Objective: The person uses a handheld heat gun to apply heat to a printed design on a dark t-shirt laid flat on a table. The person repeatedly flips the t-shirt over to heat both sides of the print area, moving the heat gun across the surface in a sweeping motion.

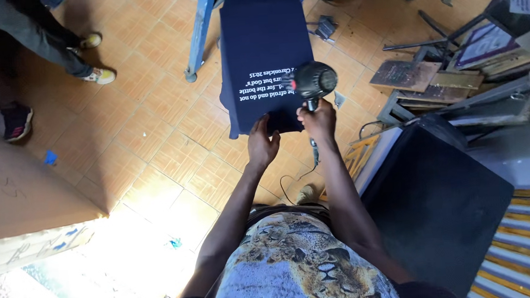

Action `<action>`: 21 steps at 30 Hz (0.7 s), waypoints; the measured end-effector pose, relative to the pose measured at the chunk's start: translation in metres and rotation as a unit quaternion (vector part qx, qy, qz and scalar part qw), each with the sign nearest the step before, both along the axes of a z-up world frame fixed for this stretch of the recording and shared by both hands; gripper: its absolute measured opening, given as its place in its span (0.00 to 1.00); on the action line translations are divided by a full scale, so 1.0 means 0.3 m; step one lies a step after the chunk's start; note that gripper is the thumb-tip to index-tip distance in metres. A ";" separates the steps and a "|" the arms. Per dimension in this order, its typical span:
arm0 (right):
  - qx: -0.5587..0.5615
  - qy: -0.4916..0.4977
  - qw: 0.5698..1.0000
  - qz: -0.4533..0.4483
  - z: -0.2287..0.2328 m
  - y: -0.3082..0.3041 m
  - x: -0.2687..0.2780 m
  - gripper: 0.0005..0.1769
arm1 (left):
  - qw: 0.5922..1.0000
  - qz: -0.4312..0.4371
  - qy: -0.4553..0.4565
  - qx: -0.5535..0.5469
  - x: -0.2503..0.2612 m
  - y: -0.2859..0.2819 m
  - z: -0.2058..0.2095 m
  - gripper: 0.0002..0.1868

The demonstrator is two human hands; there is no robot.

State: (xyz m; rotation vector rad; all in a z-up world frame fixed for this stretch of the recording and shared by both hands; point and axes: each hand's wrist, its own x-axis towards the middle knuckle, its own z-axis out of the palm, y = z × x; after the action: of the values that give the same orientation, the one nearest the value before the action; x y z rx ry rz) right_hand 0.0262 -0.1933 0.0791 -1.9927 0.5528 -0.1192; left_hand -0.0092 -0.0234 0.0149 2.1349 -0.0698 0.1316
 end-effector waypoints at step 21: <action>-0.051 0.014 0.999 0.003 0.022 -0.037 -0.099 0.09 | 1.000 0.000 0.006 -0.008 -0.025 -0.007 -0.014 0.27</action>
State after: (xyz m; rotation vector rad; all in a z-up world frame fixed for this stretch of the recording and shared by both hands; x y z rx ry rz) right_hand -0.0036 -0.2045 0.0858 -2.0972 0.5678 -0.1182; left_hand -0.0168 -0.0255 0.0108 2.1190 -0.0611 0.1205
